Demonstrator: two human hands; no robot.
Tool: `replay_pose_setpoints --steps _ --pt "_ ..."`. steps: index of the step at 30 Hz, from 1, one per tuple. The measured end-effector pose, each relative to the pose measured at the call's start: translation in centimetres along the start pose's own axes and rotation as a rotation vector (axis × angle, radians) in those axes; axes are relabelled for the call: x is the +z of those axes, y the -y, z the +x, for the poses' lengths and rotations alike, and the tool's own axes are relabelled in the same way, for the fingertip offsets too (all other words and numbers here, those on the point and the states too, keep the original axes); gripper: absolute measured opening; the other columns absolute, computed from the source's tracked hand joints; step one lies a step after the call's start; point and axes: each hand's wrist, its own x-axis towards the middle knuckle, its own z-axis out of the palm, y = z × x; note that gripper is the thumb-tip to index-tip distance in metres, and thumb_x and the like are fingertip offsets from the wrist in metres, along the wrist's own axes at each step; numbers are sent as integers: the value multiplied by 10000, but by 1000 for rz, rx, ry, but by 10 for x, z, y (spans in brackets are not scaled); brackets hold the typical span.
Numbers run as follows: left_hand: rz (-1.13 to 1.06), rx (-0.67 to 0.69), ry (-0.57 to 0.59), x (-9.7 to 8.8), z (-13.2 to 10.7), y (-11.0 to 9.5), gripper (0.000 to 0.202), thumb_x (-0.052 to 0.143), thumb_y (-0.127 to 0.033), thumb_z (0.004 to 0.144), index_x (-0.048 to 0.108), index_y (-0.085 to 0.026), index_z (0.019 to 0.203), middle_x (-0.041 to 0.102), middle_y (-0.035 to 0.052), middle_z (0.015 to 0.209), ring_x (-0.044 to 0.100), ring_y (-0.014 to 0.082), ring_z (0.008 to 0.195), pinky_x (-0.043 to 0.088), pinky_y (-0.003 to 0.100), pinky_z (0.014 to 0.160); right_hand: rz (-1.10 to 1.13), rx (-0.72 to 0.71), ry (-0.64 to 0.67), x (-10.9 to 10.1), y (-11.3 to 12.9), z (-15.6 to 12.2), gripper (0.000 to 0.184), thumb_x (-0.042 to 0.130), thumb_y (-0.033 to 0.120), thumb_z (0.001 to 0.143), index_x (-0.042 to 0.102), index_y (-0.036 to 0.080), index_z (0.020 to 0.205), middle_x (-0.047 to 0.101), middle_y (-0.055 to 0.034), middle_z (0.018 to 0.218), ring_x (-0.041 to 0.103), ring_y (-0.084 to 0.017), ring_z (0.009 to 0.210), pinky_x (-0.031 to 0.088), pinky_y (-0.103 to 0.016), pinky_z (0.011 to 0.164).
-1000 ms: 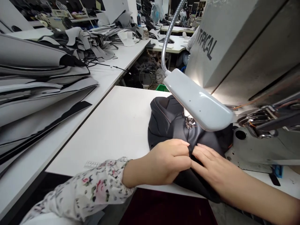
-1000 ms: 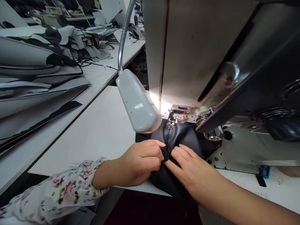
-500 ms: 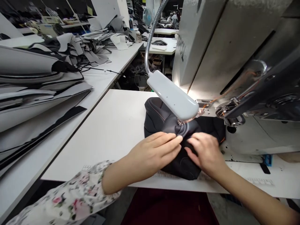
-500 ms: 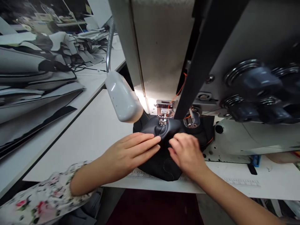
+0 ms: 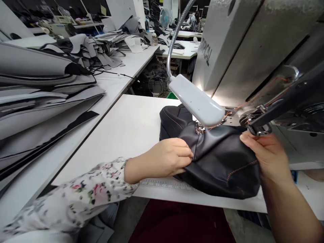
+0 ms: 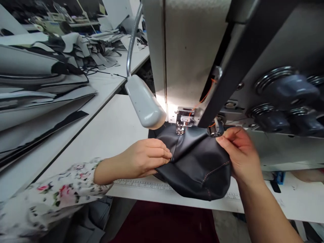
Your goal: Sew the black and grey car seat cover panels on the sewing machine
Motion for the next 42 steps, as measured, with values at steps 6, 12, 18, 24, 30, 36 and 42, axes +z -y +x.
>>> replay_pose_setpoints --steps 6,12,18,24,30,36,42 --pt "-328 -21 -117 8 7 -2 367 428 -345 1095 680 -140 925 778 87 956 720 174 922 526 354 1051 -894 -583 251 0 40 -11 369 606 406 988 675 254 1317 622 -174 1324 574 -427 1235 500 -599 969" --pt "-219 38 37 -1 5 0 353 458 -279 1078 706 -128 877 774 101 1058 699 211 1052 501 367 1095 -738 -951 461 33 32 -7 359 476 77 987 667 169 1277 730 -124 1244 656 -261 1196 515 -449 1045" --pt "7 -91 317 -36 19 11 418 615 -223 992 595 -123 1398 642 132 1414 628 244 1267 520 373 1088 -441 -640 468 40 40 23 202 564 164 998 712 274 1079 788 17 1043 740 -145 934 587 -250 844" --pt "296 -20 177 -17 18 5 295 465 -50 1023 735 -90 1135 733 118 1252 687 195 1158 512 335 1063 -570 -766 501 34 29 10 238 527 146 1010 700 212 1159 774 -60 1162 726 -197 1079 558 -352 1000" --pt "171 -39 192 -17 1 12 351 480 -91 1014 689 -136 1292 681 77 1382 657 209 1198 469 376 1030 -728 -835 533 20 13 -7 399 467 44 1007 621 187 1346 689 -76 1380 630 -237 1298 505 -440 1075" --pt "23 -58 225 -21 3 25 369 453 -109 1009 687 -165 1289 667 11 1405 616 197 1222 426 369 1065 -753 -912 510 24 16 -5 360 457 16 1007 625 117 1308 687 -113 1376 622 -287 1301 487 -467 1029" --pt "-49 -130 327 -27 7 29 412 526 -113 976 652 -210 1356 615 10 1468 547 235 1326 378 438 1151 -767 -909 484 25 12 -1 408 440 -25 972 628 144 1292 704 -90 1354 646 -241 1276 467 -422 1058"
